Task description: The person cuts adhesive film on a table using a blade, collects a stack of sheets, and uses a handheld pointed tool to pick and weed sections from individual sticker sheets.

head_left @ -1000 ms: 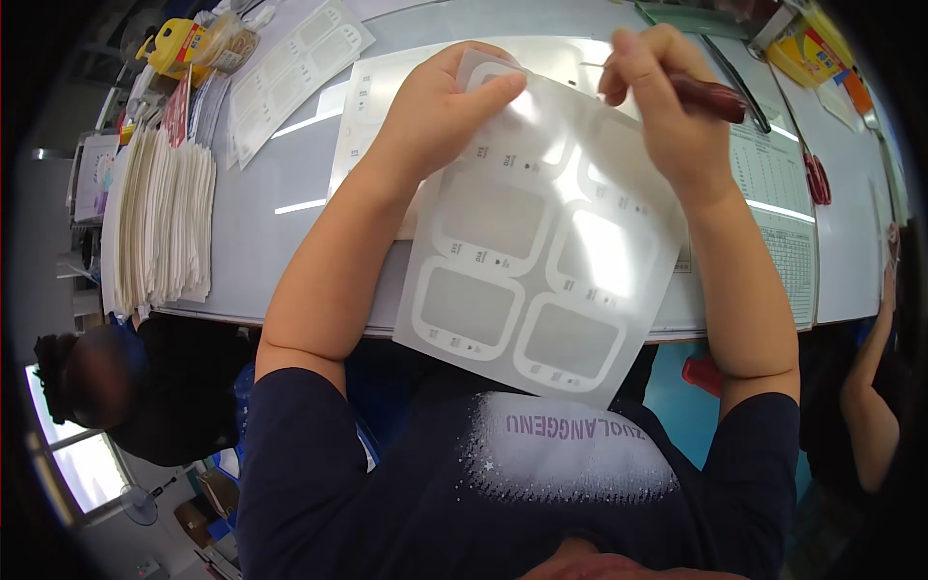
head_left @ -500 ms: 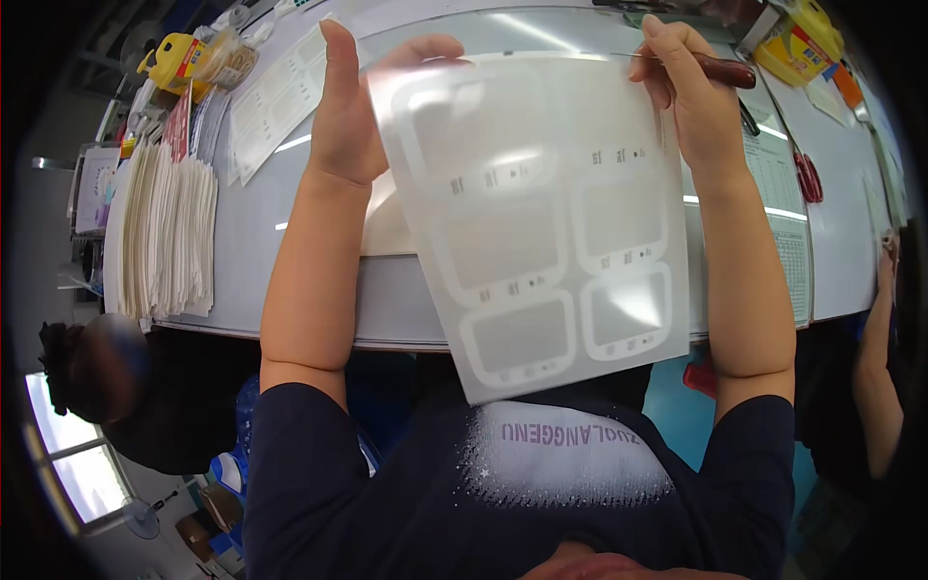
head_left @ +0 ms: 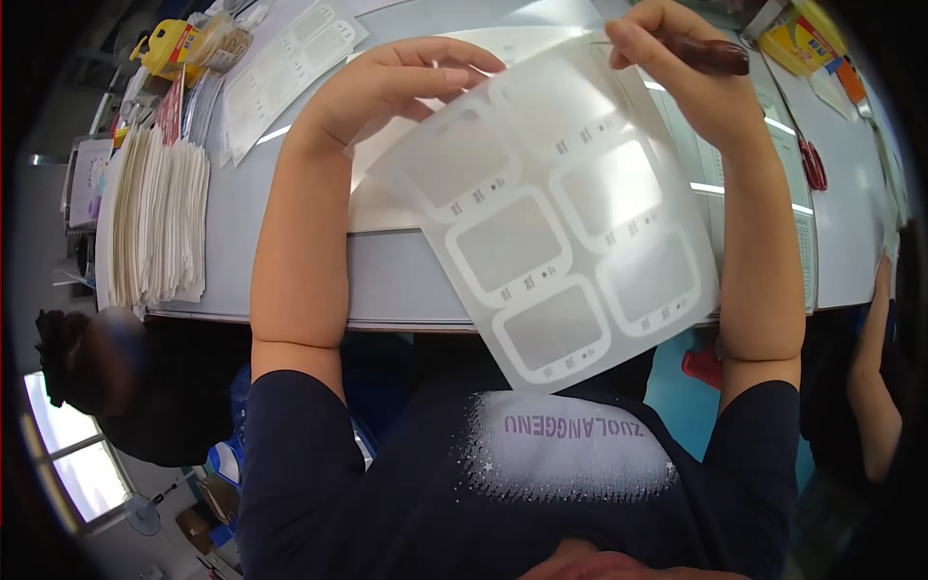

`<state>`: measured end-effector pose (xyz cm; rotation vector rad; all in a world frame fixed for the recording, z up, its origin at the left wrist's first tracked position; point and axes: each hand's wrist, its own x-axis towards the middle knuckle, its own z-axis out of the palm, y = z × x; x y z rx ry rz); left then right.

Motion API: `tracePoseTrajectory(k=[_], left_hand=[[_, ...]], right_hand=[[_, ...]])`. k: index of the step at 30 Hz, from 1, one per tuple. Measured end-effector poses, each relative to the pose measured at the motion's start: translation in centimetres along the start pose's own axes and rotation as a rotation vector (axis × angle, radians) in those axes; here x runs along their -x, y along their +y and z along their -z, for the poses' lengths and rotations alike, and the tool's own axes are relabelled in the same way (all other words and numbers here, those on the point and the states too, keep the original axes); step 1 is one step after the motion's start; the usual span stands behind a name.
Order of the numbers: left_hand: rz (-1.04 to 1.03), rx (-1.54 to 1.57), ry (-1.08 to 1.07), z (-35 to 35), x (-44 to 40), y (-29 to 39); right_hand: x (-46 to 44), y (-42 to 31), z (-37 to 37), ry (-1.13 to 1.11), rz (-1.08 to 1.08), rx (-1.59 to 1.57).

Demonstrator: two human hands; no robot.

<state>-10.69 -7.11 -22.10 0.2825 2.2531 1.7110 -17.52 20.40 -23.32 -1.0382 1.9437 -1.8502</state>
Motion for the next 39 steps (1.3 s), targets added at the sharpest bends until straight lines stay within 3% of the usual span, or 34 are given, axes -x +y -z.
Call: tracePoseTrajectory(k=[5, 8, 14, 15, 19, 23, 24, 27, 29, 31, 32, 34, 35, 37, 39], left_hand=[[-0.056, 0.018, 0.047, 0.5, 0.0, -0.8], [-0.066, -0.002, 0.073, 0.5, 0.1, -0.7], [-0.245, 0.325, 0.125, 4.2, 1.0, -1.1], [-0.306, 0.390, 0.166, 4.8, 1.5, -1.0], [-0.468, 0.511, 0.291, 6.6, 1.9, -1.0], [-0.455, 0.529, 0.311, 6.1, 1.3, -1.2], [-0.474, 0.557, 0.261, 5.7, 1.3, -1.0], [-0.506, 0.673, 0.156, 4.7, 1.7, -1.2], [-0.645, 0.675, -0.126, 4.1, 1.6, -1.2], [-0.544, 0.723, -0.163, 3.5, 1.4, -1.5], [-0.492, 0.748, -0.179, 3.2, 1.4, -1.6], [-0.161, 0.834, 0.185, -0.6, 2.1, 0.5], [-0.153, 0.707, 0.068, -0.1, 1.3, 0.0], [-0.181, 0.432, -0.160, 0.6, -0.1, -0.6], [-0.070, 0.205, 0.021, -2.0, -0.2, -0.5]], right_hand=[[-0.3, -3.5, 0.4, 0.066, -0.041, 0.254], [-0.1, -2.8, 2.6, 0.148, 0.086, 0.191], [0.7, -4.2, 2.2, 0.226, -0.016, 0.203], [0.7, -4.0, 2.9, 0.288, 0.097, 0.299], [-0.4, -3.3, 6.6, 0.642, 0.490, 0.161], [-1.3, -1.6, 11.6, 0.883, 0.455, 0.261], [-1.0, -2.2, 11.0, 1.012, 0.186, 0.132], [-0.5, -0.7, 10.4, 0.857, 0.107, 0.031], [-0.4, 0.9, 9.7, 0.747, 0.056, -0.043], [-0.4, -1.1, 7.2, 0.647, -0.044, -0.162], [-0.4, -1.0, 7.1, 0.569, -0.012, -0.006], [-0.1, -0.8, 6.6, 0.401, 0.046, 0.298], [0.3, -1.1, 5.7, 0.366, 0.065, 0.473], [0.1, -0.5, 4.5, 0.228, 0.179, 0.503], [0.4, -0.6, 1.8, 0.106, 0.209, 0.560]])
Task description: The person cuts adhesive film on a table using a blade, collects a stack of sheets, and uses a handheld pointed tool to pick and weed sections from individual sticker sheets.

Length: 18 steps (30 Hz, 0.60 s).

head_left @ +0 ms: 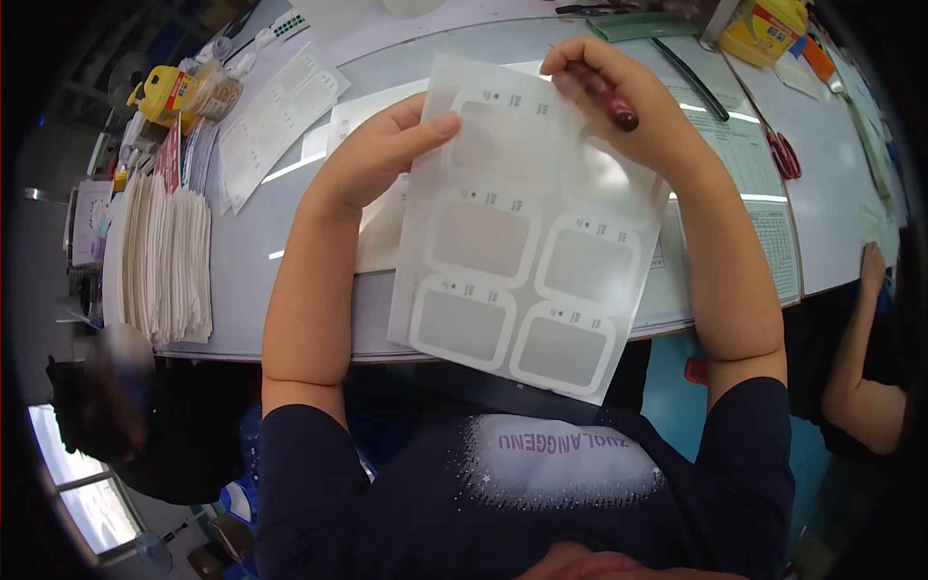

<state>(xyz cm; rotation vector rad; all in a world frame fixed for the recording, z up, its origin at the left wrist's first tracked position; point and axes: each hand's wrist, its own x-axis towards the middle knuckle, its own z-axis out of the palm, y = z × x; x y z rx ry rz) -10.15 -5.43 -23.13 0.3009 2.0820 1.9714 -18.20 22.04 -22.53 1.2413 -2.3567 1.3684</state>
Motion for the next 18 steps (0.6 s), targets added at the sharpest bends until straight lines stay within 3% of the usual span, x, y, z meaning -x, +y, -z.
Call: tracePoseTrajectory(k=[1, 3, 4, 5, 7, 18], left_hand=[[0.038, -0.129, 0.124, -1.6, 0.2, 0.5], [0.105, -0.101, 0.176, -2.3, 0.3, 1.1], [0.106, -0.098, 0.182, -2.5, 0.4, 1.3], [0.105, -0.094, 0.189, -2.6, 0.5, 1.3], [0.077, -0.064, 0.201, -2.6, 0.4, 1.1], [0.014, -0.043, 0.194, -3.7, 0.1, 0.8]], right_hand=[[0.1, -0.5, -0.5, -0.041, 0.004, -0.021], [0.4, -2.5, -1.5, -0.029, -0.063, -0.111], [0.5, -2.8, -1.6, 0.009, -0.119, -0.136], [0.1, -1.2, -2.4, 0.169, 0.028, -0.231], [-0.1, -1.1, -1.4, 0.216, -0.017, -0.196], [0.1, -2.4, -2.6, 0.133, -0.202, -0.318]])
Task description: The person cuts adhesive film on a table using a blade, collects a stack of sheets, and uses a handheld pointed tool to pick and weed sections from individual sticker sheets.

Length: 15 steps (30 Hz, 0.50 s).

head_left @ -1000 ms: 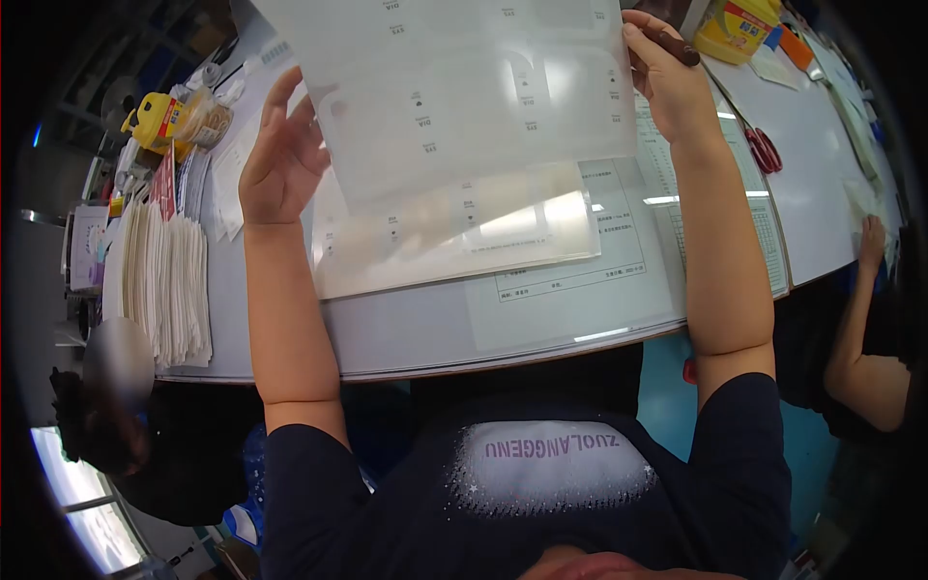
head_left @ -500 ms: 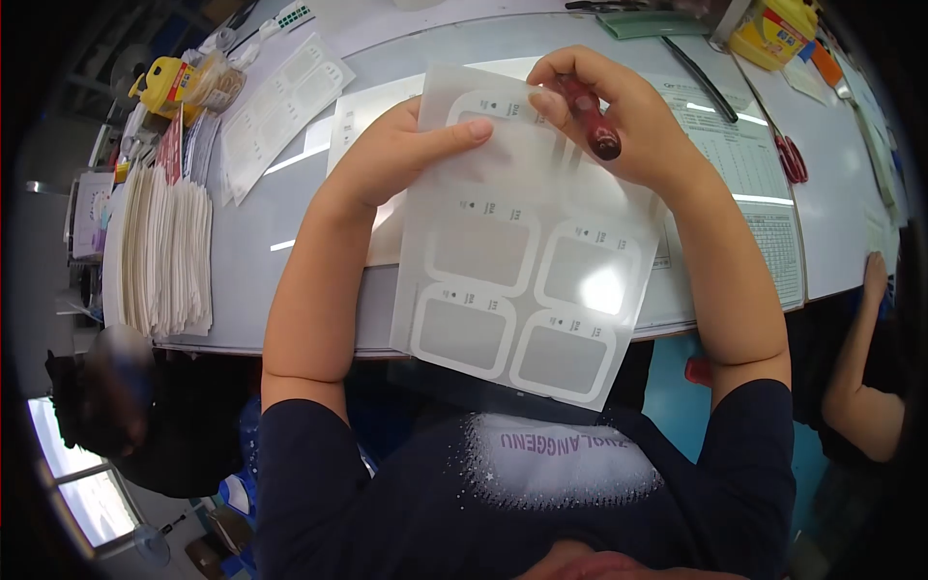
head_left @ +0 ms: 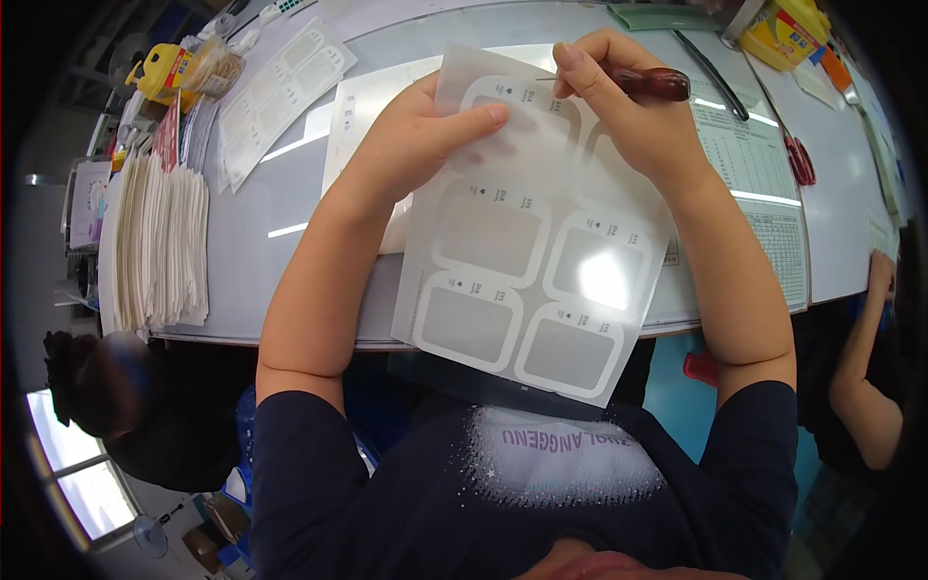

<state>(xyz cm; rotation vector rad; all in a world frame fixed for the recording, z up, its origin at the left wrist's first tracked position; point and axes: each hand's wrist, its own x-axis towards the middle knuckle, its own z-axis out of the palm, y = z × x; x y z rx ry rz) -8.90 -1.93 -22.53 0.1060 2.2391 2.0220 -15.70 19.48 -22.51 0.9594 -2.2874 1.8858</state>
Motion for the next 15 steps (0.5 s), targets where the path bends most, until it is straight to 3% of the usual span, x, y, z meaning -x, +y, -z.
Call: tracePoseTrajectory(k=[10, 13, 15], left_hand=[[-0.017, -0.046, 0.019, -0.4, 0.0, -0.2], [-0.062, -0.148, 0.030, -0.6, 0.0, -0.4], [-0.108, -0.251, 0.025, -1.0, 0.2, -0.1]], right_hand=[[0.1, 0.3, -0.3, 0.000, 0.016, 0.062], [0.4, 0.1, -0.7, -0.057, 0.059, 0.117], [0.3, 0.2, -1.0, -0.033, 0.212, 0.302]])
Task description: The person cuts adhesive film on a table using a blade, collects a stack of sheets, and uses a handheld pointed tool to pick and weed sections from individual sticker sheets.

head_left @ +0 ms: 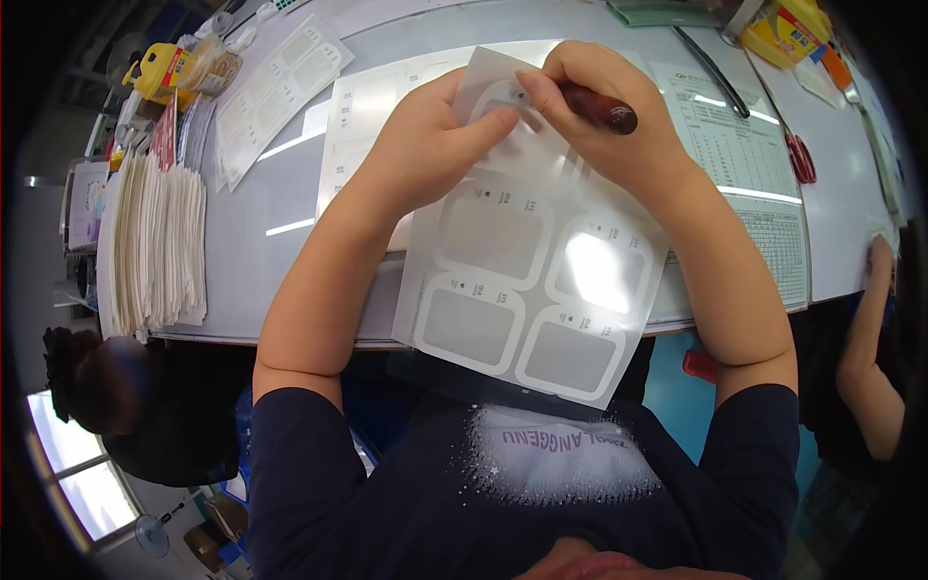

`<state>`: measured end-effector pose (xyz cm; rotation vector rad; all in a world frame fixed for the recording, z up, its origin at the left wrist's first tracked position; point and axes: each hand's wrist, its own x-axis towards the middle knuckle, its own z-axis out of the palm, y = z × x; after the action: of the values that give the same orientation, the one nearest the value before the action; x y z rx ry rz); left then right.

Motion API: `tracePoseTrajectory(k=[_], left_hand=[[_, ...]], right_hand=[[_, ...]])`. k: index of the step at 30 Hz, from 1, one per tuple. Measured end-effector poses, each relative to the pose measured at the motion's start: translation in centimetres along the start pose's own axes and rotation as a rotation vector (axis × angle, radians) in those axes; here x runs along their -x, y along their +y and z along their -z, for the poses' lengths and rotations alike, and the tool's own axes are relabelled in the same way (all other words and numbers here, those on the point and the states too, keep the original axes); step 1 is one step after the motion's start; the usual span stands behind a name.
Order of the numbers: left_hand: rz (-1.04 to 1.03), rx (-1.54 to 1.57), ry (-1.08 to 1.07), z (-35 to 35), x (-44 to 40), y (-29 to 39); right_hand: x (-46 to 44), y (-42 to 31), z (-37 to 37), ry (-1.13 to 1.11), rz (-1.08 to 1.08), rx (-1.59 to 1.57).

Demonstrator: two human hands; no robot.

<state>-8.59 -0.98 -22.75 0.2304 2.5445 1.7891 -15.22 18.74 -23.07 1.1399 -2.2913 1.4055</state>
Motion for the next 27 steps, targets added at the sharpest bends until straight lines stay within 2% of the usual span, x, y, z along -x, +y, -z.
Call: tracePoseTrajectory(k=[1, 4, 5, 7, 11, 12, 14, 17, 21, 24, 25, 27], left_hand=[[0.031, 0.035, 0.003, 0.0, -0.1, 0.0], [0.100, 0.131, 0.041, 0.9, -0.4, -0.5], [0.112, 0.158, 0.071, 1.4, -0.4, -0.9], [0.125, 0.184, 0.108, 2.6, -0.5, -1.3], [0.027, 0.262, 0.136, 4.0, -0.8, -1.0], [0.013, 0.275, 0.156, 4.2, -0.8, -1.1], [-0.015, 0.297, 0.167, 4.5, -0.7, -0.9], [-0.042, 0.311, 0.170, 4.5, -0.7, -0.8], [-0.030, 0.264, 0.216, 4.1, -0.8, -1.2], [-0.041, 0.253, 0.228, 3.8, -0.6, -0.9], [-0.049, 0.255, 0.230, 3.8, -0.6, -0.8], [-0.056, 0.263, 0.214, 3.8, -0.6, -0.8]], right_hand=[[-0.1, 0.1, -0.1, 0.016, 0.074, 0.096], [0.0, 1.0, 0.2, 0.098, -0.062, -0.315], [-0.3, 1.0, 0.5, 0.187, -0.041, -0.536], [-0.6, 1.8, 1.9, 0.163, -0.023, -0.432], [-0.1, 2.8, 0.9, 0.139, -0.018, -0.467], [-0.5, 2.3, 1.8, 0.282, 0.012, -0.475], [-0.8, 3.6, 4.0, 0.353, -0.087, -0.302], [-1.2, 4.5, 4.7, 0.431, -0.313, -0.435], [-1.2, 6.6, 3.9, 0.435, -0.281, -0.200], [-1.5, 6.4, 4.2, 0.322, -0.390, 0.013], [-1.6, 5.9, 4.4, 0.300, -0.545, 0.012], [-1.5, 4.4, 4.1, 0.279, -0.400, -0.151]])
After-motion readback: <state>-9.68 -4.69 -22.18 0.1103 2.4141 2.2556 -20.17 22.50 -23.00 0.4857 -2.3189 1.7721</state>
